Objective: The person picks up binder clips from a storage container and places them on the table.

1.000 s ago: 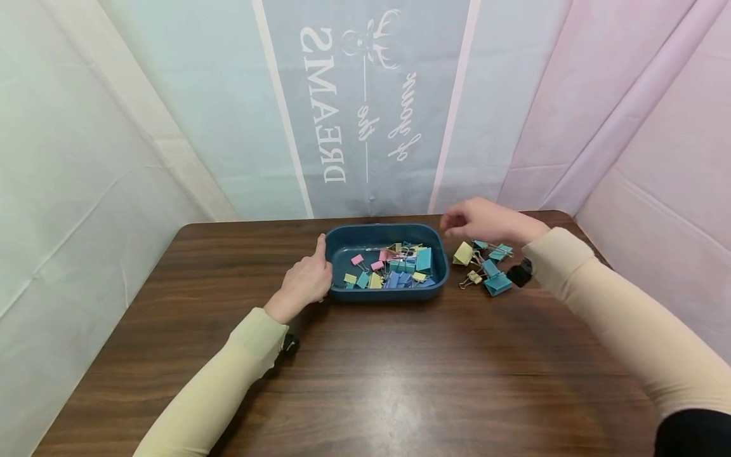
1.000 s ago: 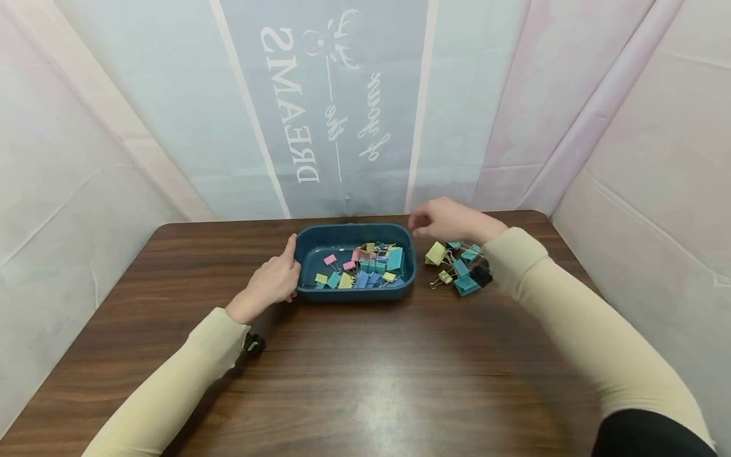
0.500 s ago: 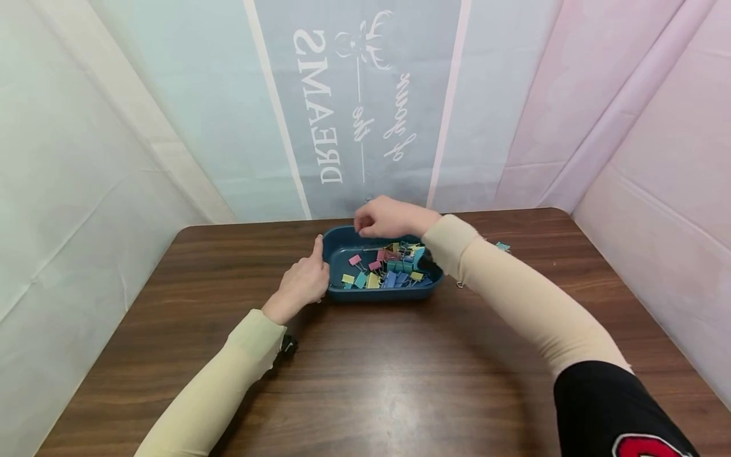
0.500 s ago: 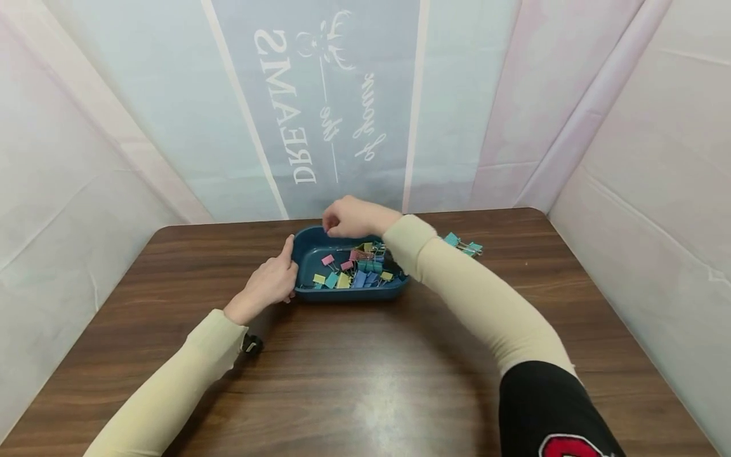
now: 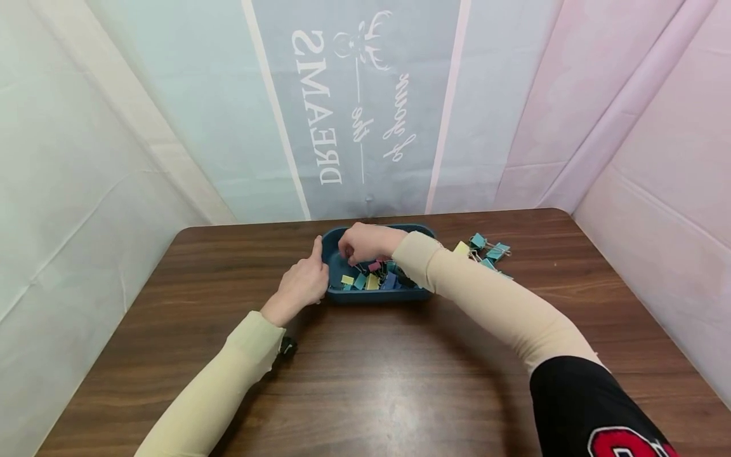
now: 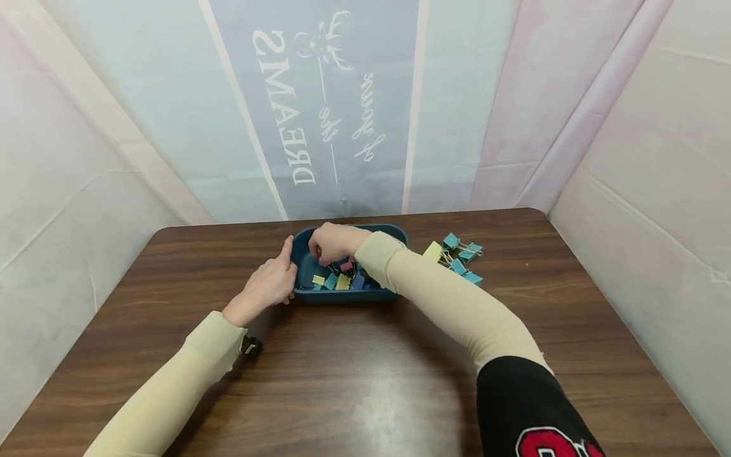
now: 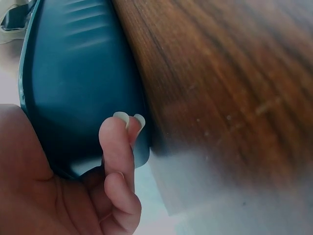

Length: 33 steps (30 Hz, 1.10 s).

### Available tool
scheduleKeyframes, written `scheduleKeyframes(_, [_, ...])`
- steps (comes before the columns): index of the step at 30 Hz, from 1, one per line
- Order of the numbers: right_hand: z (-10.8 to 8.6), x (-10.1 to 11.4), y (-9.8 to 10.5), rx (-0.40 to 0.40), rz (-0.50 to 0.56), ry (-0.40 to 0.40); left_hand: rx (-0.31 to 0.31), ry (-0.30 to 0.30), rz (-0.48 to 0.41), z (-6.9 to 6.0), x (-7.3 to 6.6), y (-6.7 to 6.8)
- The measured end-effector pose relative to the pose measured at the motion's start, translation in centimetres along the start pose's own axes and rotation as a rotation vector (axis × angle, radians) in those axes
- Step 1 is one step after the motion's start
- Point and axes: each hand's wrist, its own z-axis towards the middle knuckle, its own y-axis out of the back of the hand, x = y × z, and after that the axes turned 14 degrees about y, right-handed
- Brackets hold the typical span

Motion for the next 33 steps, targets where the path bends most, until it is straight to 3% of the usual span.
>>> scheduleKeyframes(7, [0.6, -0.4, -1.4, 0.035, -0.007, -0.006, 0.007, 0.003, -0.014, -0.2, 0.0, 0.0])
scheduleKeyframes(16, [1.2, -0.4, -2.0, -0.015, -0.203, -0.057, 0.003, -0.017, -0.025, 0.0, 0.1, 0.0])
scheduleKeyframes(20, [1.3, -0.4, -2.2, -0.009, -0.243, -0.084, -0.009, -0.035, -0.028, 0.0, 0.2, -0.1])
scheduleKeyframes(26, [1.4, -0.4, -2.1, -0.006, -0.197, -0.090, -0.008, -0.046, -0.038, 0.0, 0.1, 0.0])
scheduleKeyframes(33, [1.0, -0.6, -1.7, 0.008, -0.039, -0.064, -0.001, -0.036, -0.040, -0.1, 0.2, 0.0])
